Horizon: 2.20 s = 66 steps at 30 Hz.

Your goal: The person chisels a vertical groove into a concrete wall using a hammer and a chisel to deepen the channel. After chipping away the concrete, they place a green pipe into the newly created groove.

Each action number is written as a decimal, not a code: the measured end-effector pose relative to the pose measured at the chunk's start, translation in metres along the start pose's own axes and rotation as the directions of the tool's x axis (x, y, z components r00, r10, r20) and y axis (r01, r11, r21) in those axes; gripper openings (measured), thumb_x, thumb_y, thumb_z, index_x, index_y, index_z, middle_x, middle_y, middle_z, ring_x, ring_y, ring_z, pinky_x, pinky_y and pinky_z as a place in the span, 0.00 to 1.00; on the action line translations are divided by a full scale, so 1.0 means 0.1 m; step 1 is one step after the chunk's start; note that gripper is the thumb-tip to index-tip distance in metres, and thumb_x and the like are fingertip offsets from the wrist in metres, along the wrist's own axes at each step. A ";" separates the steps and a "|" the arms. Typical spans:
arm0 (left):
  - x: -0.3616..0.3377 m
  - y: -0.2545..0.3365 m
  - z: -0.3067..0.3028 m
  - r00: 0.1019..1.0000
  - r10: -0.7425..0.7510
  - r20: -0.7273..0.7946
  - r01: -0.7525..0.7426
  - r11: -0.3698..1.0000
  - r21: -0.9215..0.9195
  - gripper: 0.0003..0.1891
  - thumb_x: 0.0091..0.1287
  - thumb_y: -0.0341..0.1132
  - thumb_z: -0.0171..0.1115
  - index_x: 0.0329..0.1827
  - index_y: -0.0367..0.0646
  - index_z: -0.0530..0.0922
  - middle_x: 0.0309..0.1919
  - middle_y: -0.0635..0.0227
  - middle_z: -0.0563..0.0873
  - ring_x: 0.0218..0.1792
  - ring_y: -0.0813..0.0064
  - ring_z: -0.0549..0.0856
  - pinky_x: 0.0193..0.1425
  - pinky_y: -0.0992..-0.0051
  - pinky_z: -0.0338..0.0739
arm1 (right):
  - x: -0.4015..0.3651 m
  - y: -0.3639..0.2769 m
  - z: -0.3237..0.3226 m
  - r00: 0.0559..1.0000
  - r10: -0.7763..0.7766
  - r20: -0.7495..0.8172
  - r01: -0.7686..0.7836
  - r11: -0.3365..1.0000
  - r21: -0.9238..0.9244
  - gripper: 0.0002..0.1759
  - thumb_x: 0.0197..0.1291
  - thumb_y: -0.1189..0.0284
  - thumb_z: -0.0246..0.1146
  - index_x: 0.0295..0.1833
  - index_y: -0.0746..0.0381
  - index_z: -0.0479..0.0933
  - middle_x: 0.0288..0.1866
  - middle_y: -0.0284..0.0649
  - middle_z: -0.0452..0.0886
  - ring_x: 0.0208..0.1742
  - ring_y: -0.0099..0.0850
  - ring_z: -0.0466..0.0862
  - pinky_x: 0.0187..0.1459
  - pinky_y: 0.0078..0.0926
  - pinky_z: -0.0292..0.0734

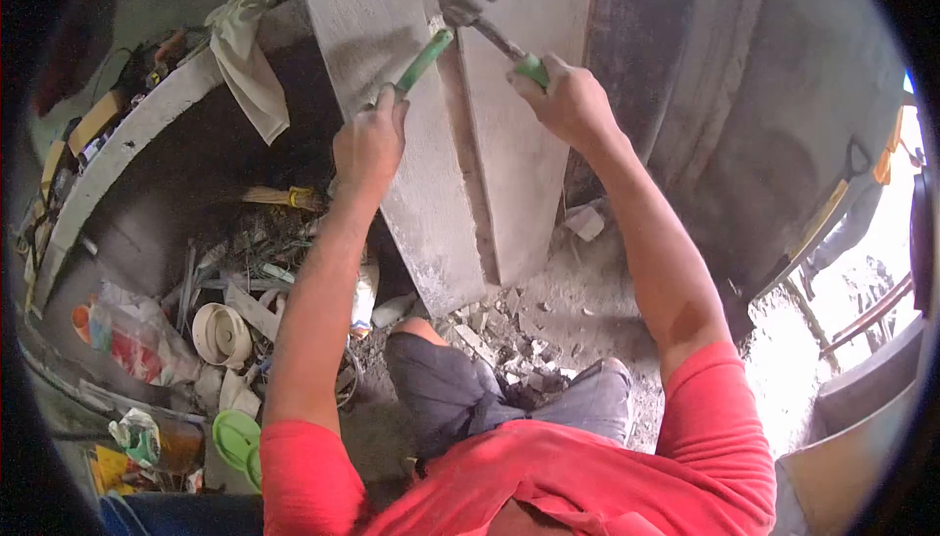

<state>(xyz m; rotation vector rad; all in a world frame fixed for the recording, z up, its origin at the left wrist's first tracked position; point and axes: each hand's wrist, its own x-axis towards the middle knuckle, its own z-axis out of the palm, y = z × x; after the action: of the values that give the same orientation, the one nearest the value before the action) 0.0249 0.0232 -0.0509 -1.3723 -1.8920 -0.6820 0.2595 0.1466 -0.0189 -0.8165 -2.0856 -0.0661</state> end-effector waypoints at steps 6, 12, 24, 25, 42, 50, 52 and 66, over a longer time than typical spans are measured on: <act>-0.04 -0.15 0.23 0.994 0.060 -0.091 -0.063 0.998 -0.031 0.19 0.75 0.46 0.56 0.58 0.41 0.78 0.32 0.51 0.88 0.34 0.49 0.89 0.35 0.54 0.84 | -0.03 -0.46 -0.52 0.986 0.018 -0.168 0.051 0.916 0.397 0.24 0.64 0.54 0.68 0.48 0.66 0.78 0.30 0.55 0.85 0.35 0.54 0.87 0.33 0.43 0.80; -0.06 -0.06 0.12 0.998 0.010 -0.063 -0.012 0.999 -0.036 0.19 0.74 0.46 0.56 0.57 0.42 0.78 0.33 0.49 0.88 0.34 0.47 0.88 0.36 0.53 0.83 | -0.03 -0.09 0.04 0.996 0.033 0.078 -0.031 0.999 -0.017 0.27 0.66 0.48 0.64 0.44 0.65 0.78 0.33 0.58 0.85 0.39 0.56 0.87 0.39 0.47 0.80; 0.17 0.20 -0.67 0.977 0.073 0.200 -0.092 0.992 0.087 0.22 0.75 0.50 0.52 0.62 0.44 0.77 0.34 0.47 0.87 0.35 0.46 0.88 0.39 0.52 0.83 | -0.58 0.08 -0.56 0.988 0.153 0.016 -0.150 0.935 0.322 0.22 0.65 0.53 0.67 0.47 0.63 0.79 0.31 0.51 0.85 0.34 0.42 0.87 0.38 0.41 0.79; 0.22 0.08 -0.56 0.981 0.113 0.155 -0.128 0.988 0.085 0.23 0.75 0.51 0.53 0.63 0.44 0.77 0.36 0.48 0.88 0.37 0.47 0.88 0.40 0.52 0.82 | -0.62 0.06 -0.61 0.979 0.201 0.034 -0.201 0.919 0.340 0.20 0.65 0.56 0.68 0.46 0.64 0.80 0.29 0.49 0.84 0.33 0.39 0.86 0.38 0.38 0.79; 0.14 -0.23 0.02 0.961 0.253 -0.108 -0.235 0.959 0.159 0.21 0.74 0.46 0.57 0.64 0.44 0.74 0.30 0.52 0.86 0.31 0.52 0.89 0.29 0.57 0.83 | -0.56 -0.05 -0.46 0.933 0.035 -0.359 0.138 0.885 0.444 0.12 0.60 0.70 0.71 0.43 0.66 0.79 0.27 0.45 0.83 0.30 0.25 0.84 0.35 0.27 0.79; 0.19 -0.15 -0.12 0.981 0.178 0.077 -0.188 0.971 0.148 0.23 0.75 0.46 0.55 0.69 0.47 0.71 0.36 0.51 0.87 0.33 0.50 0.89 0.31 0.55 0.84 | -0.18 0.22 0.14 0.995 0.092 -0.046 -0.086 0.988 0.129 0.22 0.65 0.53 0.64 0.44 0.63 0.77 0.32 0.57 0.84 0.40 0.58 0.85 0.40 0.50 0.80; 0.16 -0.16 -0.11 0.977 0.195 0.083 -0.208 0.957 0.203 0.22 0.75 0.45 0.55 0.68 0.47 0.72 0.34 0.53 0.87 0.30 0.52 0.89 0.29 0.56 0.84 | -0.28 0.15 0.02 0.978 0.130 -0.162 -0.078 0.953 0.292 0.20 0.63 0.57 0.66 0.46 0.64 0.77 0.32 0.55 0.84 0.40 0.56 0.86 0.41 0.48 0.80; 0.20 -0.26 0.10 0.961 0.276 -0.029 -0.259 0.930 0.263 0.20 0.75 0.46 0.56 0.65 0.49 0.76 0.28 0.57 0.86 0.25 0.54 0.88 0.26 0.59 0.82 | -0.40 0.20 0.01 0.979 0.141 -0.145 -0.069 0.907 0.415 0.16 0.63 0.61 0.67 0.46 0.64 0.81 0.31 0.46 0.84 0.35 0.37 0.85 0.38 0.34 0.79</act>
<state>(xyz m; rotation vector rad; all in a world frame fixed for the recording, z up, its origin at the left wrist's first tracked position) -0.0066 0.0341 -0.0417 -1.3858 -1.6343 -0.3287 0.2862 0.1420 -0.0541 -0.6383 -1.7994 0.3390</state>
